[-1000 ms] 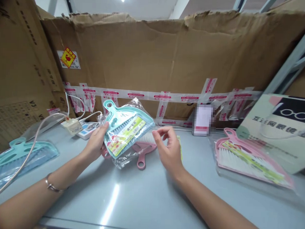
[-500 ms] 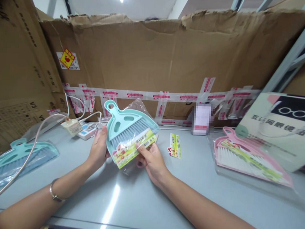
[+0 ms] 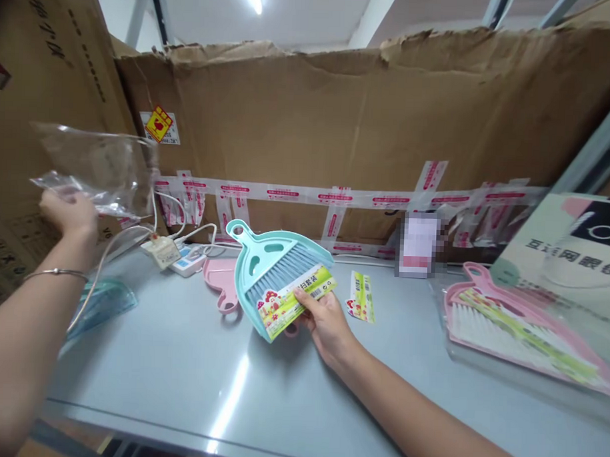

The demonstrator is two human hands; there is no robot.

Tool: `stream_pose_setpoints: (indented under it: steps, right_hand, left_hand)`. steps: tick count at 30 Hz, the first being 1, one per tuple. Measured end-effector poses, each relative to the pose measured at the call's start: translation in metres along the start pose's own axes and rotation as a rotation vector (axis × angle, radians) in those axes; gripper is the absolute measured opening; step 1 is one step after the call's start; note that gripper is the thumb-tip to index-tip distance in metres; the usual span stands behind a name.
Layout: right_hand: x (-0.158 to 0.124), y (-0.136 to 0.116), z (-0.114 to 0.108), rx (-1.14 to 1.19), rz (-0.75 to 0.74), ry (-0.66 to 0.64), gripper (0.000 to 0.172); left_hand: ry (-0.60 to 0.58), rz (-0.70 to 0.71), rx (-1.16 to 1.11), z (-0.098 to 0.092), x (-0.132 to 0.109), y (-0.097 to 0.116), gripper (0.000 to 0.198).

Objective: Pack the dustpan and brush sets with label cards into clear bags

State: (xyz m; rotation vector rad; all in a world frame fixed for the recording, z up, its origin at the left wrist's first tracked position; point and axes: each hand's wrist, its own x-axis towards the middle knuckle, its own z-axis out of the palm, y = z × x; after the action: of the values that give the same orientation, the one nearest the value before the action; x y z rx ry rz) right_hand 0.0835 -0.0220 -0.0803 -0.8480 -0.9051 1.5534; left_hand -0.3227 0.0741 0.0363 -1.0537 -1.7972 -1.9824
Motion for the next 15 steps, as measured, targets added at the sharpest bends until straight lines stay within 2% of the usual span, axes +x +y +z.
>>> stream_pose_setpoints:
  steps: [3,5,6,8,9,10,11,12,14,15]
  right_hand:
    - [0.002,-0.001,-0.002,-0.005,0.004,-0.009,0.033]
    - [0.004,-0.002,-0.003,-0.003,0.011,-0.003,0.032]
    - [0.005,-0.003,-0.005,0.001,0.009,0.003,0.032]
    - [0.007,-0.006,-0.007,0.021,-0.008,0.018,0.032]
    - [0.008,-0.007,-0.008,0.032,-0.014,0.017,0.031]
    - [0.008,-0.009,-0.008,0.043,-0.016,0.010,0.029]
    - [0.008,-0.011,-0.009,0.048,-0.009,-0.004,0.027]
    - [0.008,-0.013,-0.009,0.048,0.003,-0.021,0.026]
    - [0.006,-0.015,-0.008,0.032,0.036,-0.044,0.027]
    - [0.004,-0.016,-0.007,0.017,0.053,-0.053,0.028]
  left_hand:
    - [-0.069,-0.183,0.128,-0.020,0.002,-0.026,0.032]
    - [-0.128,-0.176,0.195,-0.030,-0.011,-0.028,0.045]
    - [-0.127,-0.109,0.233,-0.033,-0.019,-0.023,0.054]
    - [-0.088,0.146,0.294,-0.036,-0.038,-0.003,0.069]
    - [-0.072,0.260,0.266,-0.035,-0.050,0.010,0.069]
    - [-0.144,0.339,0.194,-0.032,-0.065,0.025,0.064]
    - [-0.200,0.335,0.044,-0.028,-0.081,0.039,0.054]
    - [-0.373,0.250,-0.141,-0.023,-0.099,0.052,0.046]
    - [-1.020,-0.039,-0.453,-0.011,-0.137,0.072,0.048]
    - [-1.192,-0.150,-0.573,-0.006,-0.155,0.080,0.051]
